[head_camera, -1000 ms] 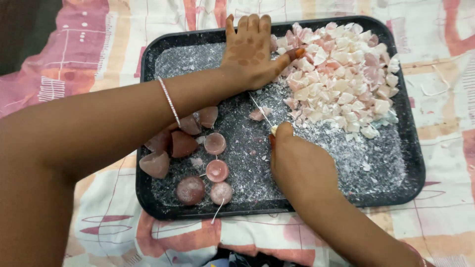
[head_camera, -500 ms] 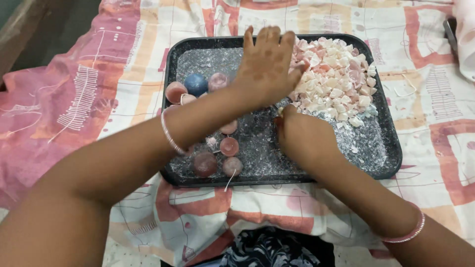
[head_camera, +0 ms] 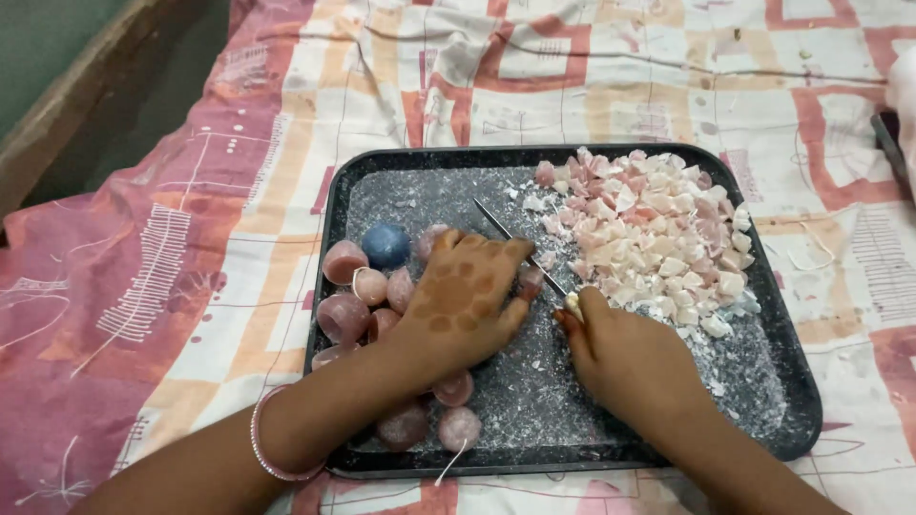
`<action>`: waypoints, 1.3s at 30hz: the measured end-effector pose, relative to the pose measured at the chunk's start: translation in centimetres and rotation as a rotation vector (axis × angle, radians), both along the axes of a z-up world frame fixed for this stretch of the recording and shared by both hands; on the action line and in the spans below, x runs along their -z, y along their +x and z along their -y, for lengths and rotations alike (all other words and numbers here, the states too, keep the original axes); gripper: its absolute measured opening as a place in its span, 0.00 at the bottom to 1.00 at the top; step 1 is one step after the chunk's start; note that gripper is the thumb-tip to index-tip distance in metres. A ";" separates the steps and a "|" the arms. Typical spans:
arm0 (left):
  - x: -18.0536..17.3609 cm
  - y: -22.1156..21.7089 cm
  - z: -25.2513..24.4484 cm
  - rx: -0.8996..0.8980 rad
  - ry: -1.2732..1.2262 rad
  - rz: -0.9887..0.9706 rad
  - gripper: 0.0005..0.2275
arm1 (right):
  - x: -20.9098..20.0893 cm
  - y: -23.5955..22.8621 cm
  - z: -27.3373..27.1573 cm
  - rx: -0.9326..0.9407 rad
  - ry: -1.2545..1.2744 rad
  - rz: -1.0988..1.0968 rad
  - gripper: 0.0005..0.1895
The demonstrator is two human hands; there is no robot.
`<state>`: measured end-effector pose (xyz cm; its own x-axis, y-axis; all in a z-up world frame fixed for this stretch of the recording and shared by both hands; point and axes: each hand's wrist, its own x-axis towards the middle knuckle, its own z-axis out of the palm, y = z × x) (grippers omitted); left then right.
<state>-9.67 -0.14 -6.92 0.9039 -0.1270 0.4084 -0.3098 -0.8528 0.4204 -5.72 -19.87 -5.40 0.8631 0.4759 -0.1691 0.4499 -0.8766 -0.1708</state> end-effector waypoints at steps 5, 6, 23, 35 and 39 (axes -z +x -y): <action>0.6 0.0 0.2 0.027 -0.024 0.047 0.18 | -0.4 0.1 0.0 0.024 -0.005 -0.034 0.16; 0.7 0.1 0.2 0.031 -0.020 0.061 0.17 | -0.6 0.2 0.0 0.045 -0.014 -0.061 0.16; -0.5 -0.5 0.6 -0.018 -0.075 -0.045 0.24 | -1.0 1.5 0.7 0.097 0.125 -0.229 0.17; -1.0 -0.6 0.4 0.020 -0.041 -0.080 0.18 | -1.6 1.4 0.3 0.110 0.024 -0.257 0.18; -0.8 -0.6 0.3 0.025 -0.049 -0.052 0.20 | -1.4 1.3 0.2 0.116 0.002 -0.240 0.19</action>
